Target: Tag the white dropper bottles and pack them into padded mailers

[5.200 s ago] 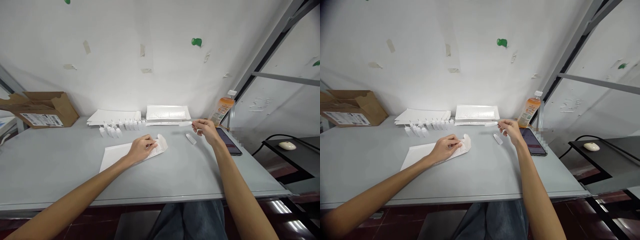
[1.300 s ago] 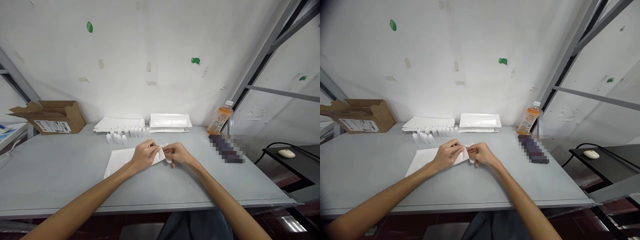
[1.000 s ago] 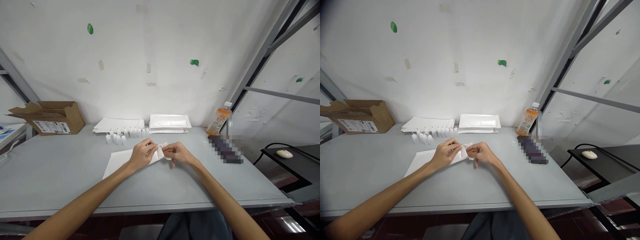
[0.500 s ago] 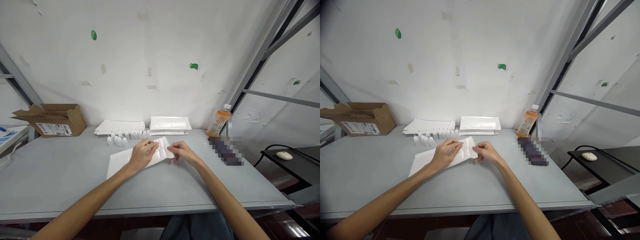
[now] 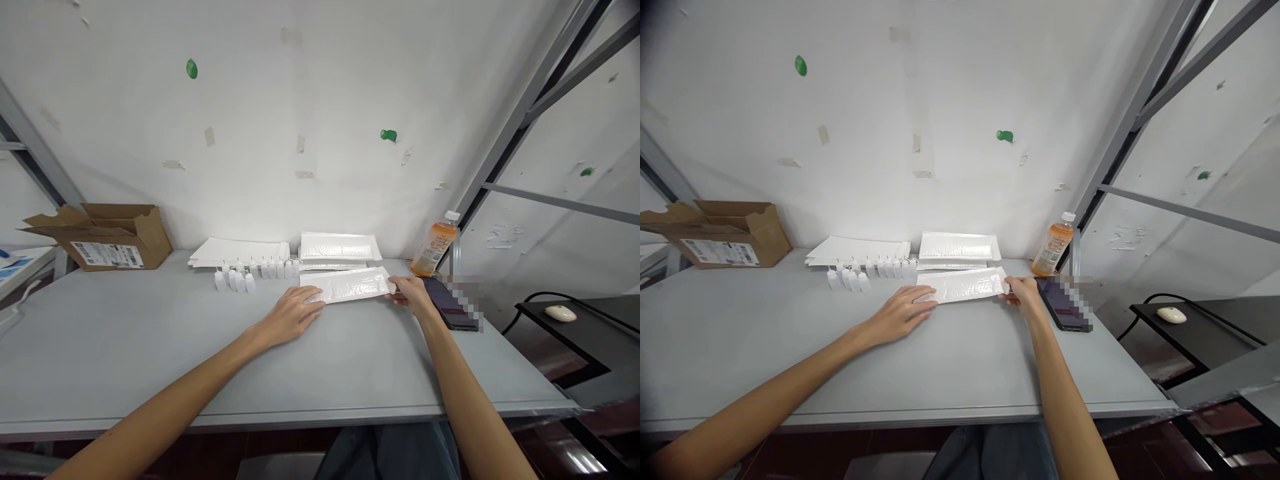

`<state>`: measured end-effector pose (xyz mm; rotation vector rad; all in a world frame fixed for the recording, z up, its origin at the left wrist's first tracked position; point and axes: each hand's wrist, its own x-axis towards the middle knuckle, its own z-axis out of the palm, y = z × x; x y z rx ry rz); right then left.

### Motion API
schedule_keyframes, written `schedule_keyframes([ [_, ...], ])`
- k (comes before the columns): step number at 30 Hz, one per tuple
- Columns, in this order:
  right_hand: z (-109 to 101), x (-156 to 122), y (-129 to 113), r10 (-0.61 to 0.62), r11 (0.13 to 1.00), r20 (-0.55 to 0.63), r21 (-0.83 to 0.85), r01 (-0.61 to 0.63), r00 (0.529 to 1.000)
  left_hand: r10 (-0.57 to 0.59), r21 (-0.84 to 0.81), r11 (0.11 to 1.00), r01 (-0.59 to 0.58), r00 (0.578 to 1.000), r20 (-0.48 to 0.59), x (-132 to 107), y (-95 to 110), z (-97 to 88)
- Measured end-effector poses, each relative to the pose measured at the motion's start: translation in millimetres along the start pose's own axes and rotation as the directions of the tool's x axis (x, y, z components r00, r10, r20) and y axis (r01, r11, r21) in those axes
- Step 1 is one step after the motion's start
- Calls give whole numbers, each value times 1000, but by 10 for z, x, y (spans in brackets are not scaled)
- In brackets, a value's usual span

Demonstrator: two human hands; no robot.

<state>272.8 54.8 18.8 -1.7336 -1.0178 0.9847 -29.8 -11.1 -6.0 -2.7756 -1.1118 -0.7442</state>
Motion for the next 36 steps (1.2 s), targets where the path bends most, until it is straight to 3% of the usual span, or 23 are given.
schedule_keyframes([
  [6,54,-76,2,8,996,31,88,-11,999,-101,2,995,104,960,259,14,-71,86],
  [11,100,-112,6,1,1000,86,25,-3,996,-122,-44,989,144,937,326,61,-89,43],
  [17,84,-16,63,25,995,43,-98,-21,999,-95,-39,994,105,976,198,50,-117,64],
  [20,41,18,88,14,983,15,-182,-11,1000,-59,4,998,59,998,35,68,-93,-31],
  [22,20,12,90,-8,961,5,-275,9,1000,-44,42,998,50,992,-122,101,-158,-237],
  [25,8,-37,59,-69,885,-19,-463,52,997,-186,85,972,217,941,-284,145,-541,-748],
  [27,7,-75,23,-107,835,-44,-547,66,993,-351,112,913,393,894,-278,138,-986,-1108],
  [29,9,-102,-11,-142,807,-72,-585,73,987,-511,195,828,526,851,-125,87,-1482,-1370],
  [31,9,-115,-33,-169,804,-90,-589,84,982,-607,252,784,567,785,122,-3,-1913,-1485],
  [33,7,-118,-39,-182,816,-97,-570,95,979,-672,290,740,606,666,324,-115,-2209,-1473],
  [36,7,-114,-29,-199,826,-103,-553,110,975,-693,307,718,625,604,394,-274,-2419,-1352],
])
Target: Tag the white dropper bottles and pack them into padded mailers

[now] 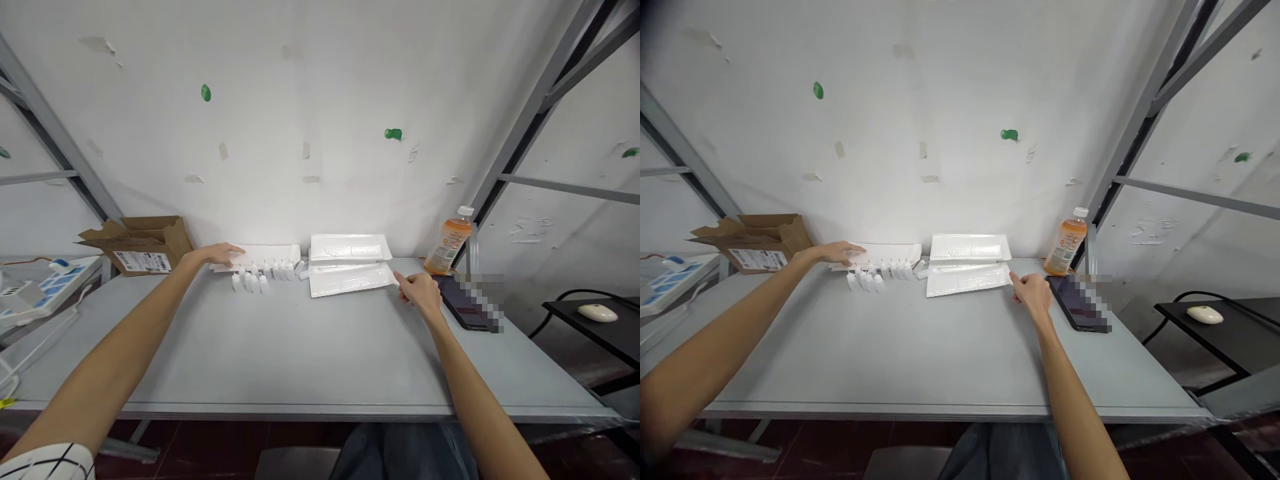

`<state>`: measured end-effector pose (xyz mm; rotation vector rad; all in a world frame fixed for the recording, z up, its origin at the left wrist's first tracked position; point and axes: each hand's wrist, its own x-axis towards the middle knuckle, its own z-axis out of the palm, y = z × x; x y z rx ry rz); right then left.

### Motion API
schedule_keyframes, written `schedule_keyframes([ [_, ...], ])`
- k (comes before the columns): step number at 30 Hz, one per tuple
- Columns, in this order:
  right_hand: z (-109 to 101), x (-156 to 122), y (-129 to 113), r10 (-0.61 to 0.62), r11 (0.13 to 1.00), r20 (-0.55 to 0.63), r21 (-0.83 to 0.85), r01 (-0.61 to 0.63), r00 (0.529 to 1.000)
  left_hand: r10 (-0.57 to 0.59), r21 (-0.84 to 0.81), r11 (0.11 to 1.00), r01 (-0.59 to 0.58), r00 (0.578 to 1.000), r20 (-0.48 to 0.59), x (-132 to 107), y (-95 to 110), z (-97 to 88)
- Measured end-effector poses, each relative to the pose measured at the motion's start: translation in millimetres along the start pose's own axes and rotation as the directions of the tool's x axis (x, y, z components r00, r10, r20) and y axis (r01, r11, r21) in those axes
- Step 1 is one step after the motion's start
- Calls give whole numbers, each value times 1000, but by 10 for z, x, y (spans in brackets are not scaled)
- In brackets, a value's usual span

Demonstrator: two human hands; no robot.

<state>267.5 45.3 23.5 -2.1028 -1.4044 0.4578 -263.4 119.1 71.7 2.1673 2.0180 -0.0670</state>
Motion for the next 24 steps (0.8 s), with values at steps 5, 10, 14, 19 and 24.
schedule_keyframes([
  [5,17,12,20,-19,1000,-15,6,20,1000,64,-74,995,-62,997,34,50,-115,149],
  [10,27,21,21,-5,1000,-12,17,5,1000,61,-46,997,-61,998,8,73,-137,153],
  [14,27,15,18,-9,1000,-9,24,9,1000,88,-84,992,-90,996,-24,49,-110,172],
  [19,0,-11,12,-54,998,-102,20,56,993,52,14,999,-50,987,-154,-17,62,93],
  [24,100,-122,-256,-324,943,-205,6,332,924,-63,103,986,132,863,-501,-160,300,-276],
])
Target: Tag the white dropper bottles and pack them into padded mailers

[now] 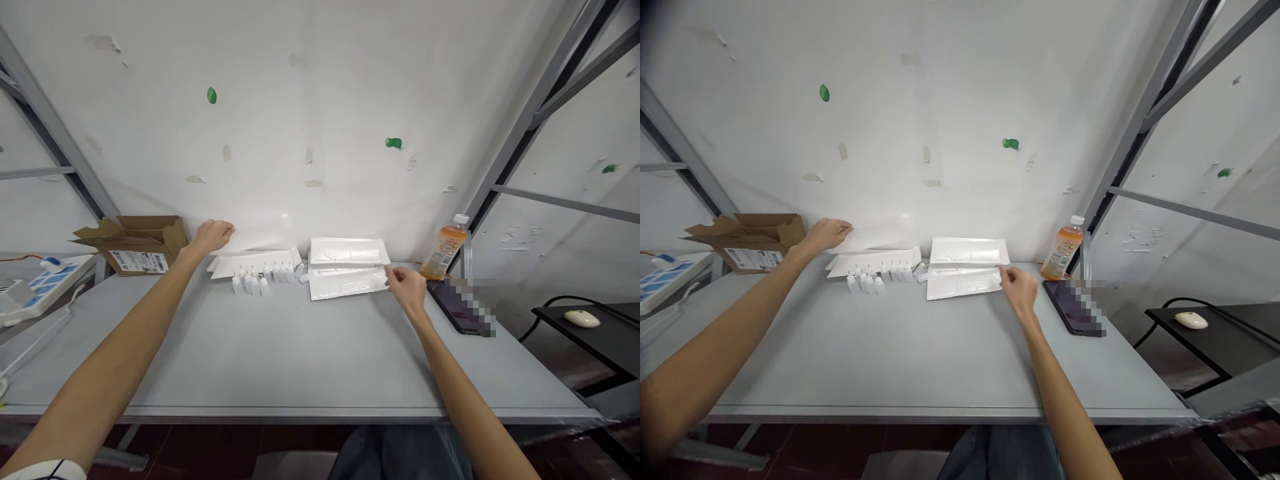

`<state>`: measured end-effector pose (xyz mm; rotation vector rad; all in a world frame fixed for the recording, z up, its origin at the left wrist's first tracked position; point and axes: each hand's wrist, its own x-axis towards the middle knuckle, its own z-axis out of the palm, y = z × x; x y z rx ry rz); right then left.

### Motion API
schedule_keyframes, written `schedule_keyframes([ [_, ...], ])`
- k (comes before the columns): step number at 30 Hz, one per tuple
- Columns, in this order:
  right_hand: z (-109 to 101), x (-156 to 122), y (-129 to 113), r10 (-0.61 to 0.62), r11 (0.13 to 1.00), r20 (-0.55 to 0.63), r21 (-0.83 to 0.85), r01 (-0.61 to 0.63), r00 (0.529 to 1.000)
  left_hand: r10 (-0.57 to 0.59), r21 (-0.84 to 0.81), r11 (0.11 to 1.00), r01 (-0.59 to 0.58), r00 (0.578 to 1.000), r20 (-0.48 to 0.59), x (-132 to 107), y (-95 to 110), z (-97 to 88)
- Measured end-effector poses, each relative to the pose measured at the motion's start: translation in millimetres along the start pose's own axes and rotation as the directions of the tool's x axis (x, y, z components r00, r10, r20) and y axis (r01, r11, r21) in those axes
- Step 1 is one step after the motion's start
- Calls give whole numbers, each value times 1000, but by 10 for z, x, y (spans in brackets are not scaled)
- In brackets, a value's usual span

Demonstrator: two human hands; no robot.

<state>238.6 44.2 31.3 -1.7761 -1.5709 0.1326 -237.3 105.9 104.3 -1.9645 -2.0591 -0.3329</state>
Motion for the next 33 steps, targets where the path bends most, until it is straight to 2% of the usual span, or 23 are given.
schedule_keyframes([
  [2,128,-5,-245,-181,983,65,-22,182,981,-36,11,999,38,995,-94,-24,75,-215],
  [3,211,-4,-382,-309,950,113,-16,313,944,-47,13,999,49,989,-143,-61,119,-321],
  [4,304,0,-522,-407,909,171,-22,416,897,-50,0,999,51,971,-234,-117,170,-423],
  [6,504,9,-780,-551,810,282,-48,585,786,-16,-22,1000,8,924,-383,-288,287,-600],
  [8,701,14,-975,-600,733,395,-78,675,696,48,-27,997,-70,880,-473,-524,409,-733],
  [10,866,7,-1089,-590,682,497,-116,722,637,131,-2,988,-155,842,-523,-797,514,-818],
  [13,1025,-20,-1134,-579,671,514,-140,728,633,271,60,954,-295,752,-601,-1203,622,-868],
  [17,1088,-40,-1099,-597,665,470,-163,729,650,460,168,862,-478,601,-654,-1622,724,-808],
  [19,1091,-36,-1076,-611,658,460,-157,736,644,526,200,816,-542,553,-646,-1772,779,-714],
  [21,1089,-30,-1047,-624,655,454,-139,743,636,558,198,783,-589,526,-642,-1898,831,-577],
  [24,1071,-33,-980,-635,668,426,-116,735,644,597,168,752,-638,550,-584,-2075,887,-326],
  [27,989,-30,-876,-638,740,307,-10,673,706,644,121,715,-689,580,-499,-2247,915,-100],
  [30,803,-8,-733,-601,795,162,226,563,783,667,4,698,-716,647,-369,-2352,944,25],
  [33,536,-24,-572,-556,796,163,388,465,815,630,-120,721,-683,717,-296,-2310,1041,73],
])
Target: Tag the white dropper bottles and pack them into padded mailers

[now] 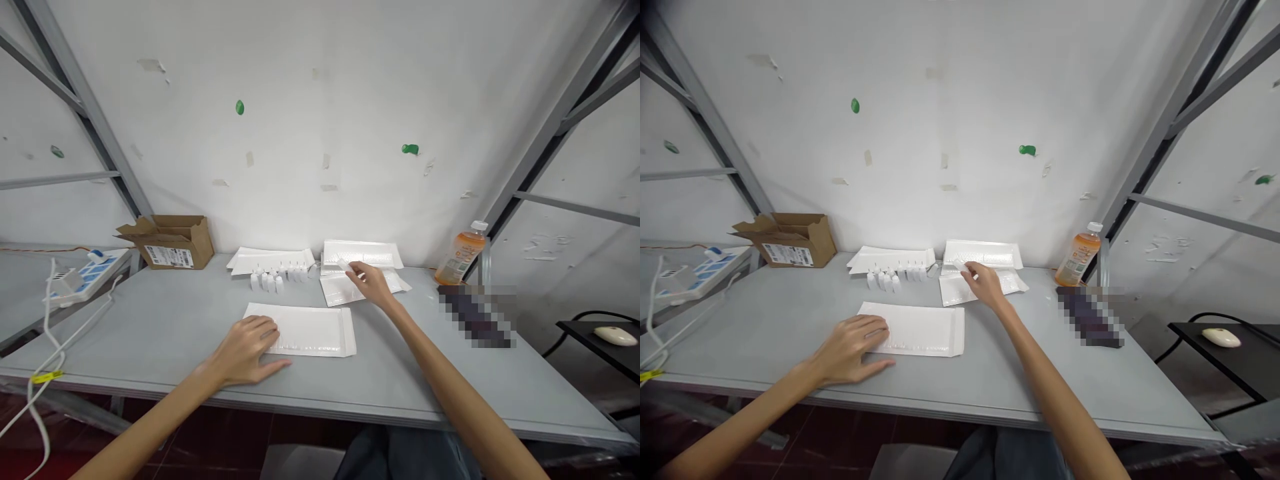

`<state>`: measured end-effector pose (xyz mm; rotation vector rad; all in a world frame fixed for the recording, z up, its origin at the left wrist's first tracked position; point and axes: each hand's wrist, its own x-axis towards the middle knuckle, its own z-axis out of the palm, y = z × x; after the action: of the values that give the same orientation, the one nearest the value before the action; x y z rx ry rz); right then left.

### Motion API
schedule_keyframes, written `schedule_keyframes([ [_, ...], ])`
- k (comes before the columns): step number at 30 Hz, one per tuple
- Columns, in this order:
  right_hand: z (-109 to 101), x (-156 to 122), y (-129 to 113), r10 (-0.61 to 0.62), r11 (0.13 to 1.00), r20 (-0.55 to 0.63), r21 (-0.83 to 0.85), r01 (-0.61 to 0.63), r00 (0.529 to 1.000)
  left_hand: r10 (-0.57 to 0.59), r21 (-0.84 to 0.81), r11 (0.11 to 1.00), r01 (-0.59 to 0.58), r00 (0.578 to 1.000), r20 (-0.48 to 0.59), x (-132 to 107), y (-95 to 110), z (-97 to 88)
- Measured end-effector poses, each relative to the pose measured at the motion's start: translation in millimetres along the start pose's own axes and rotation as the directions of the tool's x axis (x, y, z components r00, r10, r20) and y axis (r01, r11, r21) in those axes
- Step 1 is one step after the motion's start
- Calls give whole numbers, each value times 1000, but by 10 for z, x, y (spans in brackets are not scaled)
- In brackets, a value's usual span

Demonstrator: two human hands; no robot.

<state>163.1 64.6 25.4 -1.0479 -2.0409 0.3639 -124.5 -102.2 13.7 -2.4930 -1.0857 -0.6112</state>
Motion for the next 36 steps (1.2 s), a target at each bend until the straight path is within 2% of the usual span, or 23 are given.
schedule_keyframes([
  [3,-227,-201,-39,87,990,39,105,-91,995,-50,-73,996,53,998,40,246,15,149],
  [5,-312,-332,-78,154,957,156,221,-186,976,1,-158,987,16,994,109,449,24,290],
  [7,-347,-429,-100,196,911,290,299,-283,937,41,-248,969,2,985,169,635,35,428],
  [10,-356,-485,-62,221,848,470,339,-406,855,4,-341,937,80,972,237,831,57,565],
  [12,-362,-477,5,231,827,541,329,-456,808,-29,-388,913,129,967,253,908,65,611],
  [14,-373,-458,76,248,823,555,311,-475,794,-71,-424,888,176,965,251,961,62,644],
  [18,-386,-450,126,277,830,512,299,-471,813,-115,-481,844,235,957,266,1021,21,710],
  [23,-385,-471,51,283,849,485,276,-451,828,-94,-524,829,197,972,216,976,-33,745],
  [26,-369,-476,17,258,857,520,265,-442,814,-71,-523,836,164,979,193,923,-38,756],
  [29,-340,-479,5,233,864,549,262,-431,802,-94,-520,834,183,977,192,915,-5,772],
  [33,-304,-482,4,223,876,570,238,-419,791,-200,-512,811,281,957,210,960,85,776],
  [36,-295,-481,-2,232,875,576,228,-426,784,-210,-476,831,288,955,211,969,143,774],
])
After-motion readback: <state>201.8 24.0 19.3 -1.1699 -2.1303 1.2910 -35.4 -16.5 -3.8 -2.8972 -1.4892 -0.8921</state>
